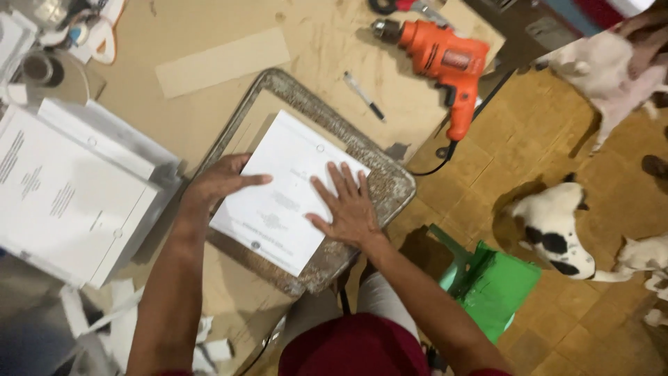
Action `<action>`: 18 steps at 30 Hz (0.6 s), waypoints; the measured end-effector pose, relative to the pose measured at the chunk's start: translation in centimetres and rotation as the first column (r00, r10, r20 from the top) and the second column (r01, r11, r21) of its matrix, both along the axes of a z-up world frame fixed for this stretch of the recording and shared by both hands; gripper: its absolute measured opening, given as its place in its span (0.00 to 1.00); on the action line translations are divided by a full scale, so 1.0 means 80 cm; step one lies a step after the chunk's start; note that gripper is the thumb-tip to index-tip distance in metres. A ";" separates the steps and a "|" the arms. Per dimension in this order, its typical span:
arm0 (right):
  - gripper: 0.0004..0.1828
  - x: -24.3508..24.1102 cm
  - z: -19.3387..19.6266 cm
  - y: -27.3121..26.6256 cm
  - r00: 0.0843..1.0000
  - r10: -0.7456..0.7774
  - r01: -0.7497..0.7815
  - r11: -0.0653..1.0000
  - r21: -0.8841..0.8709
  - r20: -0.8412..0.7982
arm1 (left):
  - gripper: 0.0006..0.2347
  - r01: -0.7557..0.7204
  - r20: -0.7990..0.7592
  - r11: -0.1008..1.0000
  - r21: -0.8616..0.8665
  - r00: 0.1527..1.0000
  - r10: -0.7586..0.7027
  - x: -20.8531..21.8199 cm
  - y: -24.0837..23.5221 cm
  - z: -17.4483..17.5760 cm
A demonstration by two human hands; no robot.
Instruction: Aligning stacks of printed paper against a tray and stacking them neatly on a workbench.
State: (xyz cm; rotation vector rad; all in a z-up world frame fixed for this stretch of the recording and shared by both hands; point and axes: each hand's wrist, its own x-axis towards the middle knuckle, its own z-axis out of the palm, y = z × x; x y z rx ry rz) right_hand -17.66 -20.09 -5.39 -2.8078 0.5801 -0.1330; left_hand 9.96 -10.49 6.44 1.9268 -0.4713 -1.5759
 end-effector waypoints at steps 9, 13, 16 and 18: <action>0.45 -0.002 -0.008 0.012 0.974 -0.046 0.068 0.994 -0.090 0.221 | 0.22 0.024 -0.055 0.996 -0.084 0.998 -0.029 0.011 0.020 -0.019; 0.46 -0.003 -0.011 0.012 0.979 -0.048 0.064 0.995 -0.073 0.199 | 0.23 0.025 -0.083 0.997 -0.072 0.996 -0.031 0.017 0.021 -0.034; 0.46 -0.005 -0.008 0.013 0.985 -0.042 0.057 0.995 -0.084 0.167 | 0.22 0.042 -0.066 0.997 -0.060 0.997 -0.046 0.016 0.019 -0.030; 0.46 -0.007 -0.007 0.014 0.986 -0.031 0.049 0.993 -0.105 0.163 | 0.22 0.048 -0.046 0.996 -0.072 0.998 -0.052 0.013 0.018 -0.025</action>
